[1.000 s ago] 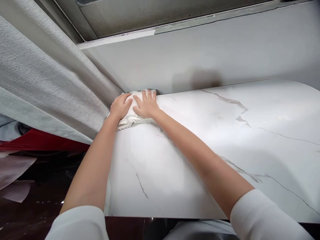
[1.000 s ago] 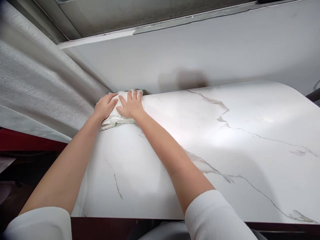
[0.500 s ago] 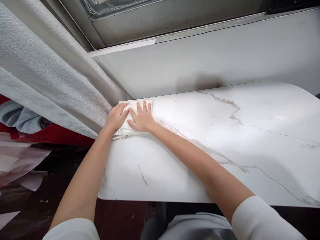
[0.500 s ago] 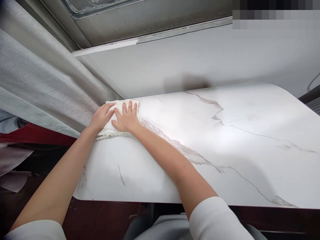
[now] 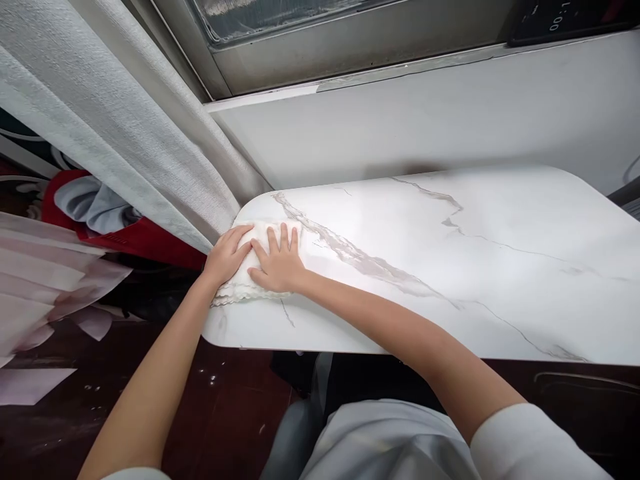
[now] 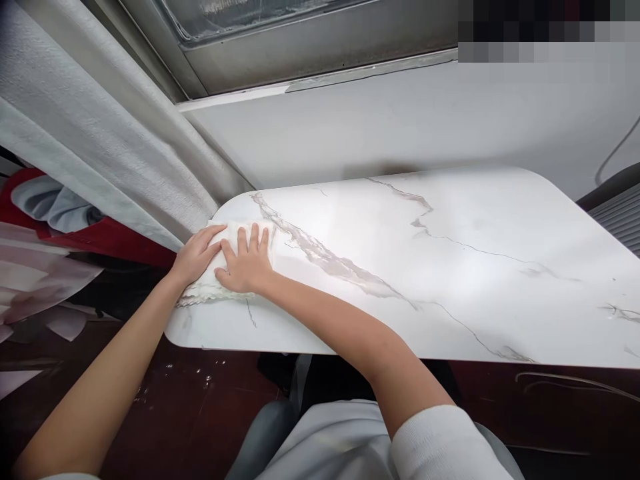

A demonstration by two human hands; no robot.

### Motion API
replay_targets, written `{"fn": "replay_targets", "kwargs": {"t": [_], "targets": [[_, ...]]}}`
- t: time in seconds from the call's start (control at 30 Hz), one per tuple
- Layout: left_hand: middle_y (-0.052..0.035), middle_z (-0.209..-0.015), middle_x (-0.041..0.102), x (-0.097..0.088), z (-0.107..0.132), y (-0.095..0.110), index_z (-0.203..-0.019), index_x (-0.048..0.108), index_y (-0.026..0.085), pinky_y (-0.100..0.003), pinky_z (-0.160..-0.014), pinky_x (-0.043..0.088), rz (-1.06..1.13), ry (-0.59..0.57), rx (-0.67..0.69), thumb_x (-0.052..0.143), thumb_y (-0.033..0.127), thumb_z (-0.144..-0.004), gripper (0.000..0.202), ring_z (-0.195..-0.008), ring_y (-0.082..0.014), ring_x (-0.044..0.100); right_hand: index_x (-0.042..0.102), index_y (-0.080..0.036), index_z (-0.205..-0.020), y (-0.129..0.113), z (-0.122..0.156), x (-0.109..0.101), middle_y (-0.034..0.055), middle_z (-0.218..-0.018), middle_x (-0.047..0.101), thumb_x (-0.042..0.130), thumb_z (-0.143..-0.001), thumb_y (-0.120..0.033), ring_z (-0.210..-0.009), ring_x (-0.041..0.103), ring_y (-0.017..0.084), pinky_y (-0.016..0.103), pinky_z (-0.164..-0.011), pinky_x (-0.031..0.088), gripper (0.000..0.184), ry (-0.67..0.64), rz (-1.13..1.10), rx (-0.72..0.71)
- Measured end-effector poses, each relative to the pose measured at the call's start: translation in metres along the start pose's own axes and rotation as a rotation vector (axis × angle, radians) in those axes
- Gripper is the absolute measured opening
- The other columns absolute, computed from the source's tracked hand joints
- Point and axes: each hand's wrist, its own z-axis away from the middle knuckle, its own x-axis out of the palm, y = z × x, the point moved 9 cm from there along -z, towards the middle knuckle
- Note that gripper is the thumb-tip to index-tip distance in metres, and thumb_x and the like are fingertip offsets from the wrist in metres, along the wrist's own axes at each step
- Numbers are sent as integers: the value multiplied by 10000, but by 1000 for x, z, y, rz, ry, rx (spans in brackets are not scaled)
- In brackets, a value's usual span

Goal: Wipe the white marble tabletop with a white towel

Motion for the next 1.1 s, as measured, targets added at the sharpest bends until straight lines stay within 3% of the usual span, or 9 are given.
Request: {"fn": "replay_targets", "kwargs": {"t": [0.4, 0.67, 0.87, 1.1], "targets": [[-30, -1483, 544, -14, 64, -11, -1372, 531, 287, -449, -1191, 343, -38, -17, 33, 353, 484, -930, 516, -1402, -265, 463, 165, -111, -1615, -52, 51, 21, 247, -1661, -3, 402, -1001, -500, -1500, -117, 451, 677, -1157, -132, 764, -60, -75, -80], [-106, -1529, 489, -18, 97, -8, -1413, 485, 150, -450, -1257, 166, -34, -87, -13, 306, 458, -952, 583, -1461, -243, 378, 150, -103, -1616, -69, 74, 26, 238, -1654, -81, 460, -965, -477, -1457, -246, 439, 655, -1173, -126, 812, -121, -260, -139], [-107, -1501, 516, -15, 102, -9, -1402, 479, 216, -527, -1248, 156, -108, -53, -18, 248, 467, -995, 532, -1437, -260, 421, 161, -125, -1616, -62, 72, 19, 210, -1664, -74, 463, -971, -419, -1493, -189, 408, 634, -1198, -61, 770, -142, -265, -128], [-184, -1418, 570, -9, 72, 21, -1381, 477, 134, -509, -1193, 322, -270, 70, 72, 230, 401, -984, 539, -1378, -305, 492, 250, -101, -1592, -12, 17, 0, 238, -1662, 74, 354, -1029, -450, -1535, -2, 392, 549, -1233, 49, 671, 55, -220, 77]]}}
